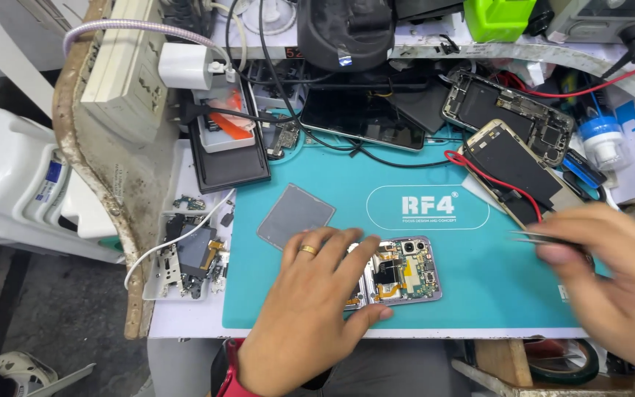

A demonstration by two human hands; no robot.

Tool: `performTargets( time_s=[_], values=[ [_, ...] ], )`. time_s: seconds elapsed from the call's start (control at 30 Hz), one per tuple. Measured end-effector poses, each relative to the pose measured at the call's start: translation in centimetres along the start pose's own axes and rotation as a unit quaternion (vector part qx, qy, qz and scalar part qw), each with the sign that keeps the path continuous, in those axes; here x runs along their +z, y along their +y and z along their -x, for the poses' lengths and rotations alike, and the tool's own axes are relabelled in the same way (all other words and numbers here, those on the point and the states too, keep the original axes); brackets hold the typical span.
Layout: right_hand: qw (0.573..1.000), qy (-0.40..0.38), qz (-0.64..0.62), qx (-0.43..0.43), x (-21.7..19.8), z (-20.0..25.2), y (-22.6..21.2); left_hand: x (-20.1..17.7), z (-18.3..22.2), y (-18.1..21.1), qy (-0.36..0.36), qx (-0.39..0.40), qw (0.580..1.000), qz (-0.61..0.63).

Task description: Using tweezers to precisely position and install small internal components and screws in a disassembled smartphone.

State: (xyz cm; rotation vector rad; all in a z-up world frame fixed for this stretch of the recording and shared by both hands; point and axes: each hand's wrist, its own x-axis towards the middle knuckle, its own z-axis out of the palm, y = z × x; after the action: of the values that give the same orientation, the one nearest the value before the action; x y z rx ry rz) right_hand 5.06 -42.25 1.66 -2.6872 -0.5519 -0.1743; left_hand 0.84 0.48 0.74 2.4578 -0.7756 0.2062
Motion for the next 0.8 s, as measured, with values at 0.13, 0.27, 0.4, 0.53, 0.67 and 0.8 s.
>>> performTargets(
  time_s=[0.13,0.27,0.4,0.53,0.67,0.8],
  values=[
    [0.997,-0.053,0.006,-0.055,3.7,-6.3,-11.0,0.1,-0.2,-0.4,0.003,0.011,1.000,0.017],
    [0.989,-0.064,-0.003,-0.134,5.0,-8.2,-10.9,-0.1,-0.5,-0.5,-0.014,0.018,0.999,0.032],
    [0.986,-0.056,-0.069,-0.144,7.1,-7.0,-10.2,-0.3,0.4,-0.8,0.063,-0.044,0.997,-0.013],
    [0.986,-0.066,-0.096,-0.123,8.0,-6.3,-10.1,-0.5,0.4,-2.7,0.126,-0.146,0.979,-0.066],
    [0.986,-0.025,-0.092,-0.137,8.6,-6.3,-9.6,-0.9,-0.8,-3.4,0.103,-0.227,0.962,-0.110],
    [0.989,-0.030,-0.073,-0.125,8.8,-6.2,-9.3,-0.8,-3.2,-3.2,0.036,-0.299,0.939,-0.164]
  ],
)
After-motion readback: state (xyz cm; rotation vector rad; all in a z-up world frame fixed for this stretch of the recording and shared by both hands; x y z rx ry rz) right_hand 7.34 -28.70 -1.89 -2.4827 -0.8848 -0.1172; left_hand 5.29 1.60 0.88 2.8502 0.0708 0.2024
